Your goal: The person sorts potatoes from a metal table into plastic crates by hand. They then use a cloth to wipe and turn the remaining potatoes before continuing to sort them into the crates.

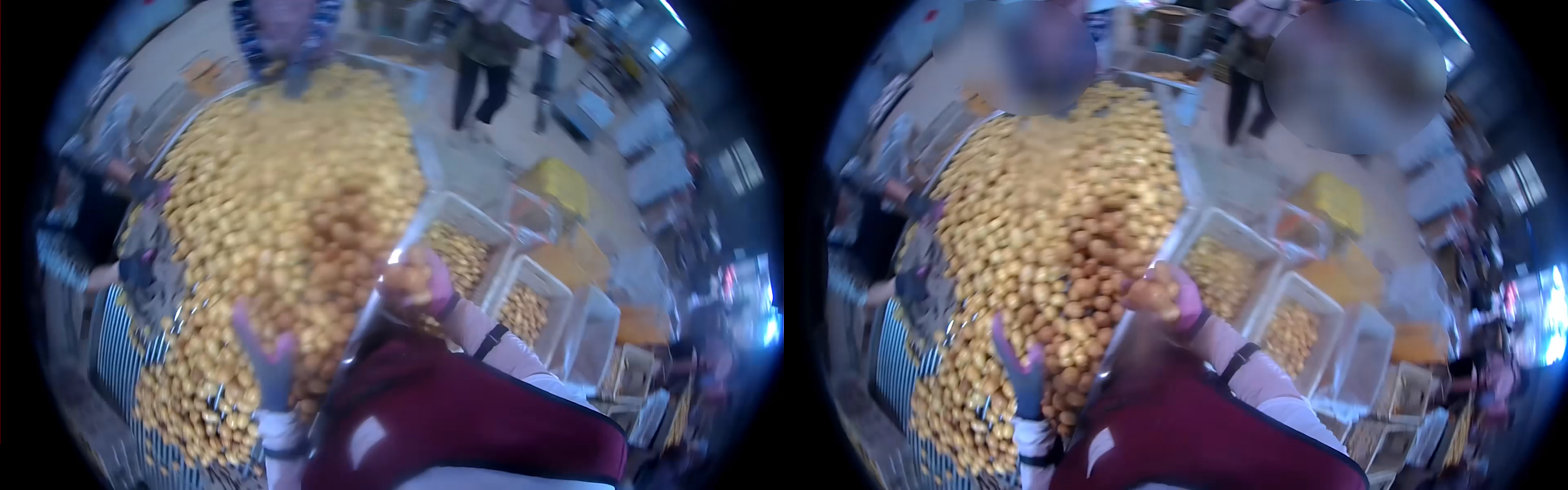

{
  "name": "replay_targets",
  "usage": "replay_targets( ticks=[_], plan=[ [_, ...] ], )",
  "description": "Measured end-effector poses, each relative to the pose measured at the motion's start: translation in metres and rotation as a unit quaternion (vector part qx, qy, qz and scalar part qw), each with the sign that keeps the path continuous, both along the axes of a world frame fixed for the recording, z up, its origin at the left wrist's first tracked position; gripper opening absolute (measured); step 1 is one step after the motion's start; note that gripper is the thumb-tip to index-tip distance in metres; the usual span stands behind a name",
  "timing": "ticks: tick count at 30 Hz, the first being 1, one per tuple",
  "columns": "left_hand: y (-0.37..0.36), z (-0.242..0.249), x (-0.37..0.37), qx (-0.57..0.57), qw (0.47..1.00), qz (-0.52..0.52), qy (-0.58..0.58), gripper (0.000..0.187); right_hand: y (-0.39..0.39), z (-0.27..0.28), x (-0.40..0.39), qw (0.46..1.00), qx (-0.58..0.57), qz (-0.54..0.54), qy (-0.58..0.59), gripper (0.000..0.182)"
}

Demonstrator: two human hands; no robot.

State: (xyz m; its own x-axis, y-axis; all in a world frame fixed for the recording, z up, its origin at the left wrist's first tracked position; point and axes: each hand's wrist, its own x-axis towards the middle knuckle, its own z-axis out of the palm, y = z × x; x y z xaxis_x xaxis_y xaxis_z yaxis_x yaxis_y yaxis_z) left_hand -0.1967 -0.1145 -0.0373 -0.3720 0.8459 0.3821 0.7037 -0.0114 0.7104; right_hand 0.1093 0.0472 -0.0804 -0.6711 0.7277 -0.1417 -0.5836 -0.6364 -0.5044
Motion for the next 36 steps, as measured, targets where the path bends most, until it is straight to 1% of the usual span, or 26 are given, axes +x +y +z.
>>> replay_targets(
  ticks=[1, 3, 4, 5, 7, 8, 9, 10, 11, 12, 13, 14, 15, 16, 17, 18, 19, 20, 21, 22, 24, 27, 29, 31, 33, 36],
  plan=[
    [-0.009, 0.012, 0.004, -0.028, 0.998, 0.034, -0.032, 0.073, -0.003, 0.002, 0.031, 0.992, -0.105, -0.056, 0.03, 0.028],
    [-0.041, -0.016, -0.033, -0.053, 0.996, 0.069, -0.037, 0.067, -0.017, -0.01, 0.112, 0.987, 0.006, -0.143, -0.078, 0.022],
    [-0.055, -0.011, -0.039, -0.043, 0.992, 0.09, -0.084, 0.068, -0.033, -0.029, 0.154, 0.974, 0.022, -0.206, -0.089, 0.025],
    [-0.08, -0.028, -0.066, -0.062, 0.988, 0.135, -0.025, 0.064, -0.05, -0.047, 0.195, 0.957, 0.038, -0.267, -0.104, 0.027],
    [-0.122, -0.03, -0.099, -0.082, 0.976, 0.203, -0.011, 0.064, -0.07, -0.076, 0.255, 0.919, 0.028, -0.348, -0.185, 0.035],
    [-0.14, -0.04, -0.11, -0.025, 0.965, 0.248, -0.084, 0.064, -0.078, -0.094, 0.28, 0.894, 0.011, -0.381, -0.237, 0.04],
    [-0.173, -0.052, -0.13, -0.099, 0.946, 0.308, 0.02, 0.063, -0.085, -0.121, 0.312, 0.862, -0.016, -0.407, -0.303, 0.045],
    [-0.203, -0.082, -0.149, -0.024, 0.938, 0.337, -0.083, 0.063, -0.087, -0.149, 0.34, 0.823, -0.048, -0.43, -0.368, 0.05],
    [-0.204, -0.065, -0.136, -0.005, 0.911, 0.385, -0.147, 0.063, -0.085, -0.188, 0.371, 0.78, -0.081, -0.451, -0.428, 0.055],
    [-0.242, -0.107, -0.157, 0.007, 0.907, 0.409, -0.099, 0.061, -0.075, -0.225, 0.393, 0.744, -0.096, -0.467, -0.468, 0.061],
    [-0.247, -0.106, -0.152, -0.026, 0.903, 0.423, -0.074, 0.059, -0.059, -0.281, 0.427, 0.734, -0.068, -0.483, -0.472, 0.066],
    [-0.238, -0.105, -0.147, -0.055, 0.908, 0.406, 0.093, 0.056, -0.042, -0.245, 0.349, 0.701, 0.072, -0.409, -0.579, 0.061],
    [-0.229, -0.112, -0.122, -0.009, 0.909, 0.417, 0.016, 0.057, -0.021, -0.196, 0.255, 0.606, 0.221, -0.343, -0.683, 0.056],
    [-0.207, -0.087, -0.101, -0.053, 0.923, 0.379, -0.043, 0.061, 0.002, -0.122, 0.136, 0.492, 0.346, -0.311, -0.736, 0.052],
    [-0.194, -0.074, -0.084, -0.093, 0.931, 0.337, -0.105, 0.065, 0.014, -0.089, 0.066, 0.418, 0.432, -0.225, -0.767, 0.053],
    [-0.196, -0.09, -0.07, -0.141, 0.929, 0.34, 0.021, 0.066, 0.019, -0.071, 0.008, 0.47, 0.557, -0.194, -0.656, 0.054],
    [-0.199, -0.107, -0.058, -0.19, 0.911, 0.336, 0.144, 0.066, 0.018, -0.029, -0.051, 0.416, 0.672, -0.097, -0.605, 0.059],
    [-0.196, -0.105, -0.048, -0.201, 0.901, 0.349, 0.163, 0.066, 0.012, -0.005, -0.095, 0.454, 0.737, -0.073, -0.495, 0.061],
    [-0.192, -0.099, -0.04, -0.212, 0.89, 0.36, 0.181, 0.065, 0.011, -0.001, -0.13, 0.463, 0.78, -0.017, -0.422, 0.061],
    [-0.191, -0.093, -0.034, -0.224, 0.879, 0.372, 0.197, 0.065, 0.007, -0.006, -0.162, 0.401, 0.824, 0.029, -0.399, 0.061],
    [-0.191, -0.08, -0.033, -0.149, 0.902, 0.392, 0.104, 0.066, -0.016, 0.005, -0.226, 0.422, 0.838, 0.102, -0.33, 0.06],
    [-0.181, -0.097, -0.057, -0.063, 0.912, 0.391, -0.108, 0.069, -0.045, -0.008, -0.305, 0.431, 0.866, 0.158, -0.2, 0.058],
    [-0.165, -0.102, -0.074, -0.07, 0.917, 0.376, -0.115, 0.069, -0.065, -0.031, -0.342, 0.413, 0.882, 0.142, -0.179, 0.056],
    [-0.14, -0.088, -0.084, -0.143, 0.924, 0.352, 0.035, 0.067, -0.069, -0.033, -0.367, 0.385, 0.889, 0.149, -0.197, 0.055],
    [-0.129, -0.066, -0.095, -0.195, 0.911, 0.353, 0.079, 0.062, -0.057, -0.019, -0.399, 0.34, 0.888, 0.177, -0.252, 0.057],
    [-0.129, -0.038, -0.114, -0.244, 0.897, 0.33, 0.16, 0.056, -0.04, -0.042, -0.441, 0.333, 0.894, 0.069, -0.292, 0.049]
  ],
)
